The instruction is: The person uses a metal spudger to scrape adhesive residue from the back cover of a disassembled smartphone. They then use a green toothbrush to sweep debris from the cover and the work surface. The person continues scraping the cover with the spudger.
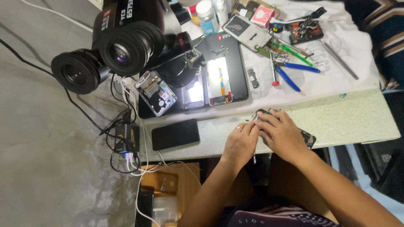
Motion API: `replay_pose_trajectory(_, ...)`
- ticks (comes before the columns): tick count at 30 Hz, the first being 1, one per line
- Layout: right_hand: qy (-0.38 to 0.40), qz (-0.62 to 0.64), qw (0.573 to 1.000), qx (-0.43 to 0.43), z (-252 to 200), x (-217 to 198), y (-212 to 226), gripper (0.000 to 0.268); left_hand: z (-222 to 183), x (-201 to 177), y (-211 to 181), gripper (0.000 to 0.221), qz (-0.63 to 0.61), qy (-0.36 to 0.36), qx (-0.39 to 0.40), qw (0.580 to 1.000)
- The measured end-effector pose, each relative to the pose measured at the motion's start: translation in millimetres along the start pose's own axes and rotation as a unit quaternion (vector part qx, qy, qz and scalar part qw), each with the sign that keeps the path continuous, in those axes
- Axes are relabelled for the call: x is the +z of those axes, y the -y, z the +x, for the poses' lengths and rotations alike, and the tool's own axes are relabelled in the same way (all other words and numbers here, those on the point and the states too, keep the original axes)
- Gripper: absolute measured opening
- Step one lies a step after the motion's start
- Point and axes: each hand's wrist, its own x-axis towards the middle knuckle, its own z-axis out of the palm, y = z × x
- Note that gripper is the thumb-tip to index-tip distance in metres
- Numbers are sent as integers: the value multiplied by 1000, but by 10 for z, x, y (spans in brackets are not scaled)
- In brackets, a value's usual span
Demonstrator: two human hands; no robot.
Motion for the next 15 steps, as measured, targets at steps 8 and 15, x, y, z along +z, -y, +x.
replay_pose_trajectory(8, 2, -4, 1000, -4, 9, 3, 5, 36, -73, -57, 0, 21, 26, 38, 7, 999)
replay_pose_trajectory(15, 7, -1, 1000, 2, 14, -15, 16, 35, -38, -28, -1, 22, 32, 74, 3, 997)
